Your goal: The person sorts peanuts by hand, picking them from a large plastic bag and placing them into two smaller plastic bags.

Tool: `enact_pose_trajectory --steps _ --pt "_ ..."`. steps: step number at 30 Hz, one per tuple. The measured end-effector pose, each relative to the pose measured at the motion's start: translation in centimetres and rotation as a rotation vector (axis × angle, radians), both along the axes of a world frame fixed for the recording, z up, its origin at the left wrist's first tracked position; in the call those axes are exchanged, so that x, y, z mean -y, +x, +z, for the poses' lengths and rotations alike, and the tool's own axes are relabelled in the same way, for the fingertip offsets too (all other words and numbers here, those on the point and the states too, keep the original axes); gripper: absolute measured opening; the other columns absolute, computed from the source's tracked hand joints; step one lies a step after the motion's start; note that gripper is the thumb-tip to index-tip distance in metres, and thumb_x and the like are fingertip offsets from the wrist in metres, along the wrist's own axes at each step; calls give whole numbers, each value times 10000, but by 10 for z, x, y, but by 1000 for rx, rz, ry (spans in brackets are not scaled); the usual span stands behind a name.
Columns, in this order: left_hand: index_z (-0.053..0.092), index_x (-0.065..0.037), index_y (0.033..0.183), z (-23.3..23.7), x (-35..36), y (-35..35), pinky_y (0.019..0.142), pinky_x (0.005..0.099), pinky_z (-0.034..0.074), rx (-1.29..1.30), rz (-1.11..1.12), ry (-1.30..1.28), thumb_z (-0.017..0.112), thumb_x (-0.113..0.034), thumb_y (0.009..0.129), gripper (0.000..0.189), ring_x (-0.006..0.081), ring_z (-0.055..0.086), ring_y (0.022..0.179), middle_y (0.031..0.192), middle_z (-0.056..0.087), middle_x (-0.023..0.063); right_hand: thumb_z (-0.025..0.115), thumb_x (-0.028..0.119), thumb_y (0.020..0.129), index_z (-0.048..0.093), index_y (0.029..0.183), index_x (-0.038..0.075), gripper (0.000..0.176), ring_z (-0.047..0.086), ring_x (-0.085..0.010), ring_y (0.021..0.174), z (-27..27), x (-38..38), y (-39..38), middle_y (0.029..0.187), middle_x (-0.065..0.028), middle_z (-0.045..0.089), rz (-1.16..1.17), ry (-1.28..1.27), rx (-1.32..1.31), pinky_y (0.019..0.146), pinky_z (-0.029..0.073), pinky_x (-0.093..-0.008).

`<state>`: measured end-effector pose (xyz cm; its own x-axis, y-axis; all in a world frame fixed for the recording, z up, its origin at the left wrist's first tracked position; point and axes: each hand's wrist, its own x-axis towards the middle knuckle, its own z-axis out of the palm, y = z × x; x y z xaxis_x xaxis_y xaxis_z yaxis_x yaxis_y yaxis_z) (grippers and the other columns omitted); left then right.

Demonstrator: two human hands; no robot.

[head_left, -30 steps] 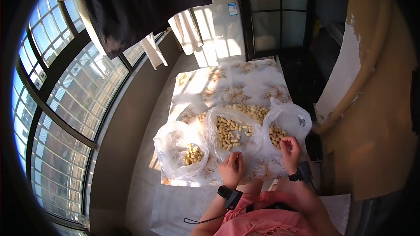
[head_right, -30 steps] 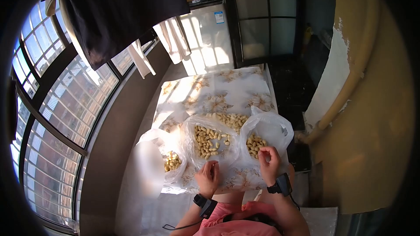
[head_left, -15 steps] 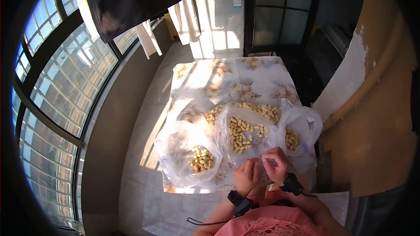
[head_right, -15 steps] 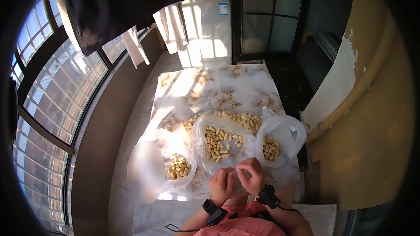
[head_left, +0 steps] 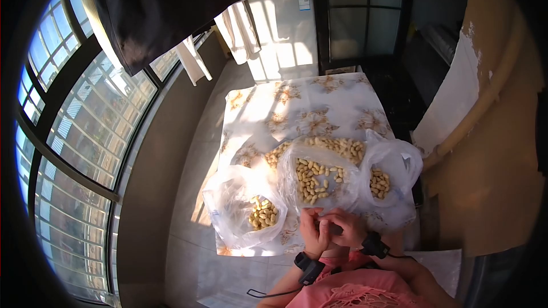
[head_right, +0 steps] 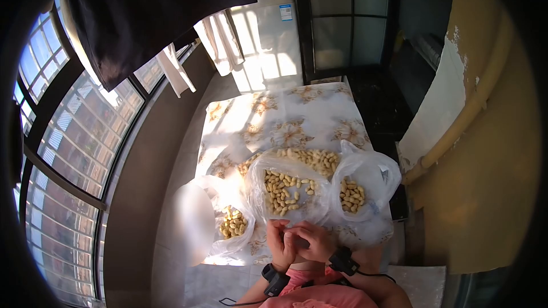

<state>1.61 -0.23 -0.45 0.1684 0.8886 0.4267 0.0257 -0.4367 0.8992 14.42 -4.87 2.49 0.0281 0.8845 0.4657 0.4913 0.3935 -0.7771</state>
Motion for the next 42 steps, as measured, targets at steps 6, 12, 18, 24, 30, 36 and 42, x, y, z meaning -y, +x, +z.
enact_pose_trajectory --steps 6,12,18,24,30,36,42 --pt "598 -24 1080 5 -3 -3 651 343 454 -67 -3 -13 646 -309 913 334 255 544 724 923 515 123 758 117 785 650 1097 104 331 649 -297 987 -20 -1 2 1129 -78 601 63 -72 152 779 545 -374" --pt "610 -62 1092 15 -2 2 696 397 493 -234 -53 83 656 -337 911 332 332 608 812 990 561 145 704 59 787 643 1034 77 255 644 -338 881 -19 -2 -2 1016 -104 600 -3 -7 -37 733 532 -403" --pt "619 -37 1073 20 -1 7 706 393 498 -241 -98 48 596 -271 963 260 337 610 816 974 575 159 683 59 815 639 1043 65 233 647 -345 889 -22 2 3 1007 -132 615 -55 -91 -74 734 526 -396" --pt "627 -36 1065 13 2 8 650 416 508 -218 -27 -20 538 -180 1003 180 367 647 751 861 647 177 649 25 905 623 1045 17 143 692 -221 858 -13 2 3 968 -117 681 -172 -140 -224 747 538 -306" --pt "634 -60 1070 11 1 8 599 411 513 -335 -1 -57 577 -141 971 140 356 669 683 785 670 167 616 52 961 629 1150 9 194 667 -136 885 -25 1 3 990 -78 683 -239 -141 -325 774 531 -273" --pt "637 -68 1082 9 1 9 596 407 517 -320 -6 -15 620 -128 937 158 349 673 678 783 671 169 598 45 968 628 1206 11 242 671 -146 892 -20 0 4 1043 -91 691 -242 -145 -344 777 533 -278" --pt "640 -70 1097 9 0 9 588 408 515 -344 -6 -5 622 -138 939 174 348 670 668 782 672 171 596 -6 934 645 1184 22 256 672 -176 909 -19 -1 4 1016 -95 685 -231 -141 -309 800 533 -289"
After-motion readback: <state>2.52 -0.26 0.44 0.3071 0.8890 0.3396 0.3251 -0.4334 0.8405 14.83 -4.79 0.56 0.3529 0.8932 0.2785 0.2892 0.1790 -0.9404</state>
